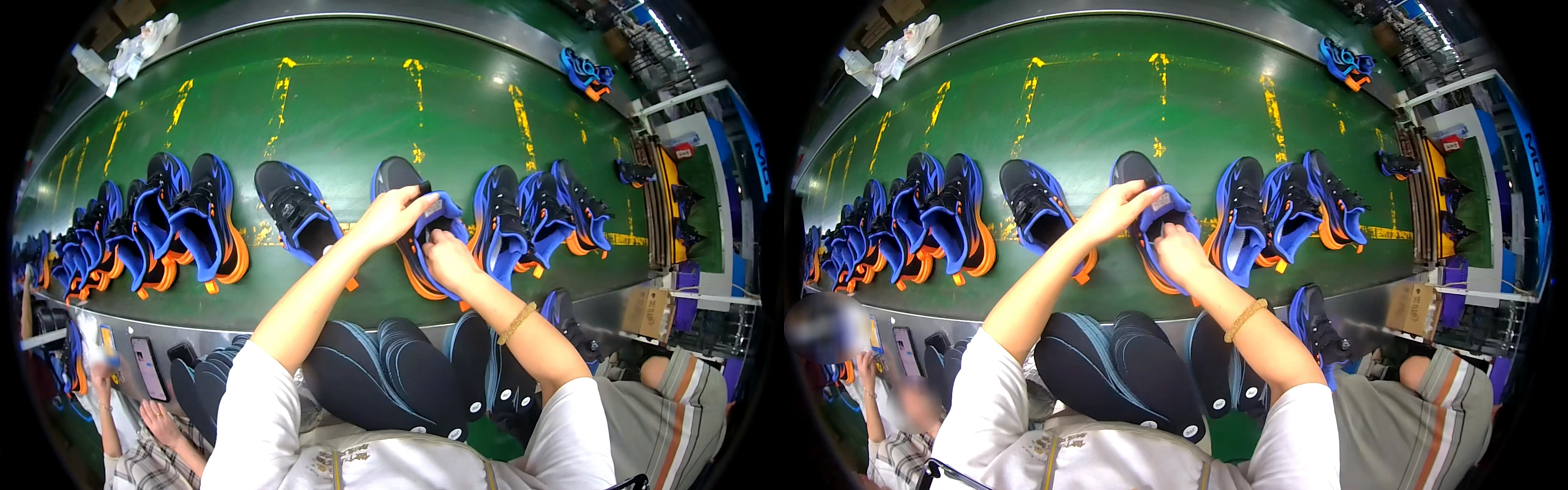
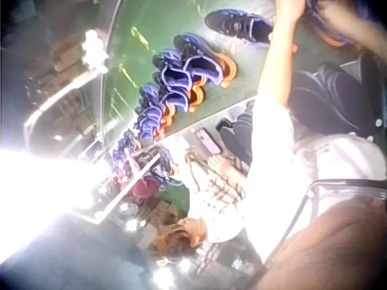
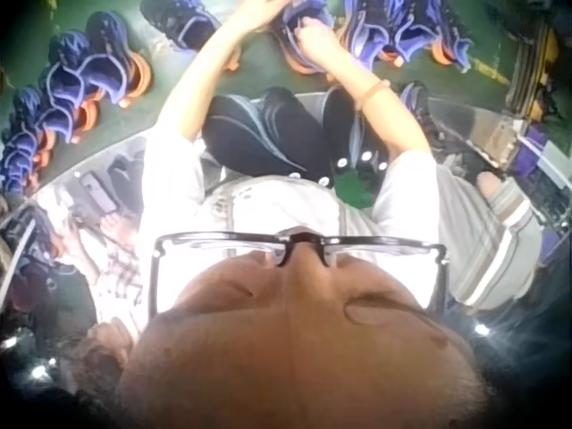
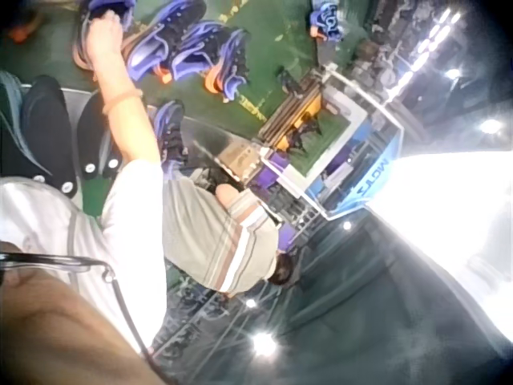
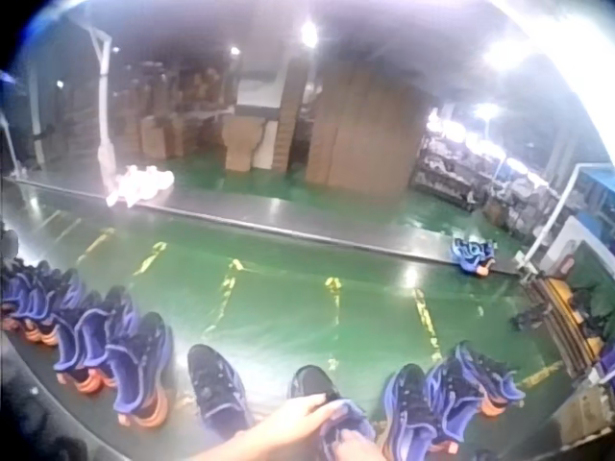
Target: The person inserts insoles into shoes by hand and then places a stack of insoles onto a metal shelf.
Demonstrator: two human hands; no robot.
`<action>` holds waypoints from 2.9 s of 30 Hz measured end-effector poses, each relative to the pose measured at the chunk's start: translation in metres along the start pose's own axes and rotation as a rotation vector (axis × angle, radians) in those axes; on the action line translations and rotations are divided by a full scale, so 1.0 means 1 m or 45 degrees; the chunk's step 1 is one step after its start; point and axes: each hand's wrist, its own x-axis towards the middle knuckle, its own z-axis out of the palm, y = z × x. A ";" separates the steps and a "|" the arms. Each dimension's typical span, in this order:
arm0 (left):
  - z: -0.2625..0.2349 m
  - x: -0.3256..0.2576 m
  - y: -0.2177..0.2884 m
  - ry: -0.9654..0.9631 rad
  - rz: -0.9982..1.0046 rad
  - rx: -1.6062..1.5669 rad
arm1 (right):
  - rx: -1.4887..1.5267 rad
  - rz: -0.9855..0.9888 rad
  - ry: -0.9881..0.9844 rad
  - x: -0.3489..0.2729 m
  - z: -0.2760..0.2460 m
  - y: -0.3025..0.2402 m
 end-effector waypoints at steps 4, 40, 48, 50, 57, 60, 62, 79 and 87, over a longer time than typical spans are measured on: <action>-0.004 -0.002 -0.001 -0.003 -0.033 0.006 | -0.064 0.068 -0.147 0.006 -0.001 -0.008; 0.039 -0.027 0.014 0.197 0.653 1.198 | 0.336 0.122 0.522 -0.129 0.008 -0.004; 0.014 0.004 0.006 0.342 0.722 2.088 | 0.455 0.034 0.935 -0.079 0.018 -0.030; 0.015 0.010 -0.002 0.327 0.634 2.365 | 0.557 0.113 0.871 -0.073 0.013 -0.037; 0.012 0.009 -0.007 0.083 0.641 2.435 | 0.774 0.273 0.716 -0.161 0.006 -0.005; 0.007 0.007 -0.004 -0.056 0.663 2.458 | 0.620 0.608 0.831 -0.222 0.017 0.016; 0.005 0.006 0.012 -0.048 0.601 2.397 | 0.353 0.853 0.833 -0.269 0.039 0.033; 0.074 0.011 0.083 0.106 0.014 -0.239 | 0.524 1.249 0.449 -0.352 0.065 0.041; 0.137 0.052 0.045 -0.168 0.621 1.110 | 0.599 0.895 1.138 -0.312 -0.045 0.099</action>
